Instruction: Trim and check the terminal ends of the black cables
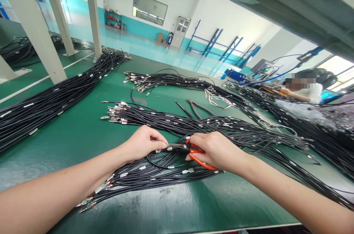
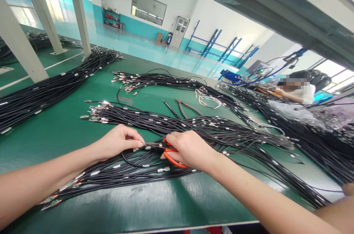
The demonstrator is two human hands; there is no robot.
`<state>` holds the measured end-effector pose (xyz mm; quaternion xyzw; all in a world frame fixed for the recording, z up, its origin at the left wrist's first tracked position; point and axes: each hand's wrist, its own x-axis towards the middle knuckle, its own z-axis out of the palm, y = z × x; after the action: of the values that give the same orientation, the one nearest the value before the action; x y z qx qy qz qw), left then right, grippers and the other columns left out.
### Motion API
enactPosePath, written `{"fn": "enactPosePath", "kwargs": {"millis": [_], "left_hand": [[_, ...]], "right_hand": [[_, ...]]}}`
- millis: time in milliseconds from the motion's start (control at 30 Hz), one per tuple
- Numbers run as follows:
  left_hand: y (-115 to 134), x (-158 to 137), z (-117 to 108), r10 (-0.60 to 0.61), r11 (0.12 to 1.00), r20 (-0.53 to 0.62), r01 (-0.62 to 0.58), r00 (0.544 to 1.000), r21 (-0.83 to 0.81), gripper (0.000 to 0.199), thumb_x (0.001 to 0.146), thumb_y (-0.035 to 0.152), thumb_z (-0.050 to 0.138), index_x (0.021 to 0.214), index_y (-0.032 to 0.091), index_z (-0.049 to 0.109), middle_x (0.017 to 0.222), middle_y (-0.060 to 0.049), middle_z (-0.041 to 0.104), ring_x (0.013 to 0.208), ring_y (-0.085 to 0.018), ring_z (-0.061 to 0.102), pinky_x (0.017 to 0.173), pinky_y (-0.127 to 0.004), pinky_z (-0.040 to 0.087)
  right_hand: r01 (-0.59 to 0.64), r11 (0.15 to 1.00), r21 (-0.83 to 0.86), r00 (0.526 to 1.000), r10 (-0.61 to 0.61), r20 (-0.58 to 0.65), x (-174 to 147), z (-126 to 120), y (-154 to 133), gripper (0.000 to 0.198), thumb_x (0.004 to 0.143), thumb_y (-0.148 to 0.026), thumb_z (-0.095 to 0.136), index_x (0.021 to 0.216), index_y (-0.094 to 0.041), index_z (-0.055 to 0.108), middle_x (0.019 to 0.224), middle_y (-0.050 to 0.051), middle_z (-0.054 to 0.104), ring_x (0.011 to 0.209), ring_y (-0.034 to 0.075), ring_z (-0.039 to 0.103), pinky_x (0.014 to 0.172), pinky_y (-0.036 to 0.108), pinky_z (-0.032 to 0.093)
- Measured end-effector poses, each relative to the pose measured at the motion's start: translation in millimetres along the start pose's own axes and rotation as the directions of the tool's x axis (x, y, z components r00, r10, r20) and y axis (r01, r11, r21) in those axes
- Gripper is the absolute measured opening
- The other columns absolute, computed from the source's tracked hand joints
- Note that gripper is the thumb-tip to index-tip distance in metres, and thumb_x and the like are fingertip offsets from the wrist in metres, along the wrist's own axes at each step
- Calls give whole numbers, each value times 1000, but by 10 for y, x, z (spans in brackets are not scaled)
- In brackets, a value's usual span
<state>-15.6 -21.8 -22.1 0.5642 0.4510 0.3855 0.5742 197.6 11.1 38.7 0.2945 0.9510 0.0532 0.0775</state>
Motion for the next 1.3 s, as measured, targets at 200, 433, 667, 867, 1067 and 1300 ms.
{"fn": "enactPosePath", "kwargs": {"millis": [200, 433, 667, 867, 1067, 1300], "left_hand": [[-6, 0, -1, 2, 1000, -2, -2, 1000, 1, 9, 63, 18, 60, 64, 13, 68, 55, 0, 59, 52, -11, 48, 54, -23, 38], [-12, -1, -6, 5, 1000, 6, -5, 1000, -2, 9, 63, 17, 60, 64, 12, 67, 54, 1, 58, 52, -11, 47, 54, -23, 37], [-10, -2, -2, 17, 1000, 10, -17, 1000, 16, 10, 64, 17, 59, 65, 11, 67, 56, 0, 58, 53, -11, 47, 54, -23, 38], [-12, 2, -2, 18, 1000, 13, -18, 1000, 21, 10, 64, 17, 59, 66, 11, 67, 55, 0, 57, 53, -11, 47, 54, -23, 37], [-16, 3, -9, 15, 1000, 15, -15, 1000, 19, 10, 64, 17, 59, 66, 11, 67, 55, 0, 57, 53, -11, 47, 54, -23, 37], [-22, -9, -10, 24, 999, 14, -25, 1000, 26, 10, 64, 17, 59, 65, 11, 67, 57, -1, 59, 54, -11, 48, 55, -24, 38]], "right_hand": [[5, 1000, -20, 1000, -5, -6, 4, -13, -7, 29, 80, -44, 51, 70, -17, 54, 70, 4, 61, 53, 12, 55, 47, 22, 31], [3, 999, -42, 999, -6, -51, -12, 37, -25, 30, 80, -44, 50, 70, -16, 55, 67, 3, 60, 50, 12, 54, 46, 21, 32], [13, 996, -93, 998, -19, -58, -9, 13, -34, 28, 80, -42, 51, 70, -16, 55, 69, 4, 61, 51, 13, 56, 44, 21, 30], [30, 994, -106, 997, -38, -72, -13, 39, -26, 30, 81, -43, 50, 69, -16, 54, 66, 4, 60, 49, 12, 54, 44, 22, 27], [39, 994, -100, 996, -47, -70, -24, 65, -26, 30, 80, -43, 51, 67, -16, 52, 64, 2, 59, 48, 11, 53, 44, 22, 26], [40, 994, -100, 997, -47, -67, -16, 69, -22, 31, 80, -43, 52, 64, -16, 51, 61, 1, 58, 46, 11, 52, 43, 22, 25]]}}
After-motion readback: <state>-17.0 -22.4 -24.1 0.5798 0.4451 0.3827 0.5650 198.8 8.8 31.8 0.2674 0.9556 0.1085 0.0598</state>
